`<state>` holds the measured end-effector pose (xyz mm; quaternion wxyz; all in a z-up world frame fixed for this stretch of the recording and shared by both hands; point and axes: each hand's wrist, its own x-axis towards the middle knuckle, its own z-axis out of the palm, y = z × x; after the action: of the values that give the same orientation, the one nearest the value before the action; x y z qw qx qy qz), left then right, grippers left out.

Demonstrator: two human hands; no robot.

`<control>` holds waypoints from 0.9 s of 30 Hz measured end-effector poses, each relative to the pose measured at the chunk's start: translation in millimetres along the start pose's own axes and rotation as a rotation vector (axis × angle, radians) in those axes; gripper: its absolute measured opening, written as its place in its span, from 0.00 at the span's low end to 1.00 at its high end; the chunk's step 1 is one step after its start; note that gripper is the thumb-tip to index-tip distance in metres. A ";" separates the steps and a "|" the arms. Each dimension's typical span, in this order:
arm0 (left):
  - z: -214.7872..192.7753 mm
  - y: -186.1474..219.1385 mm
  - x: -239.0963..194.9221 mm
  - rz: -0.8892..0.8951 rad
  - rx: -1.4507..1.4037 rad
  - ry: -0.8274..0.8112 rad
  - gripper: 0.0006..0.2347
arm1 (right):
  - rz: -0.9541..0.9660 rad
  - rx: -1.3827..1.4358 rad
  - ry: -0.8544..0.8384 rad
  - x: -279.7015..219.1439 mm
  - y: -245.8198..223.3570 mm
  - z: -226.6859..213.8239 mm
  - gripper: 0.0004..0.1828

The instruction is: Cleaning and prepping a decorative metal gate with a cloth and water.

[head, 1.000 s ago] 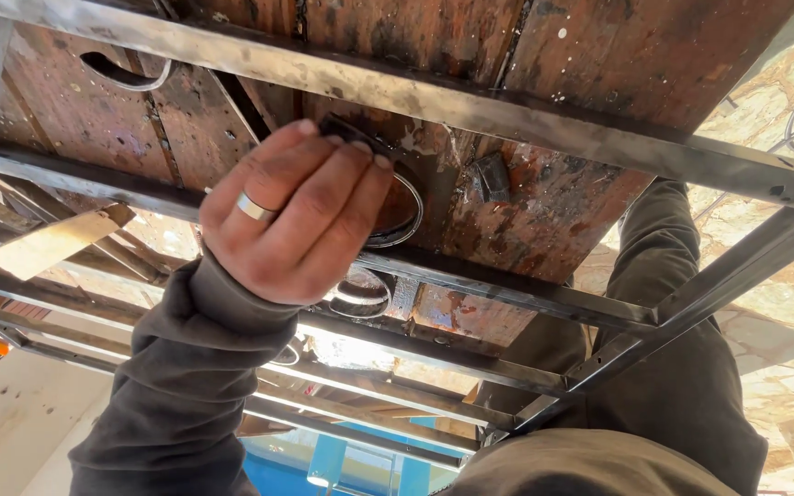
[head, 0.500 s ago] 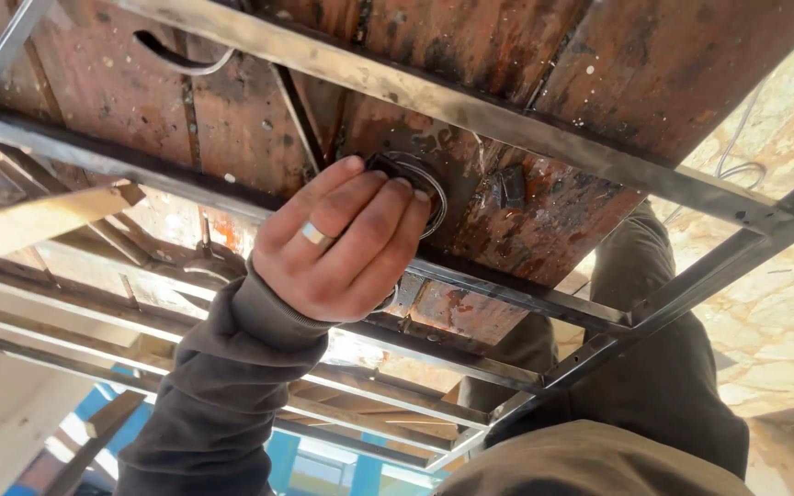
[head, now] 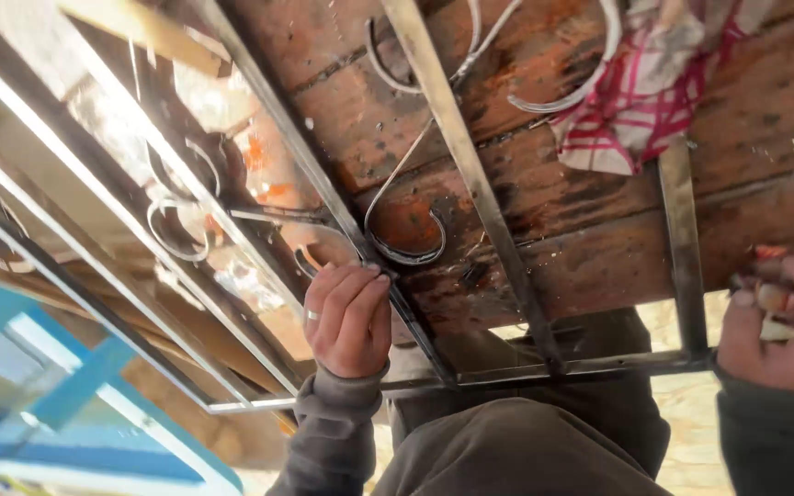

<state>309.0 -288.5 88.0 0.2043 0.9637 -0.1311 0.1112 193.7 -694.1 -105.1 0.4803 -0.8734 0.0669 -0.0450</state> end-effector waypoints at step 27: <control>62.7 44.1 -48.5 -0.327 0.225 0.183 0.06 | -0.293 -0.195 -0.283 12.0 -23.3 -33.8 0.16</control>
<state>260.4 -343.9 35.1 0.1220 0.9747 0.0592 0.1776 202.4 -711.8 -67.1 0.3864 -0.9137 -0.1247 0.0152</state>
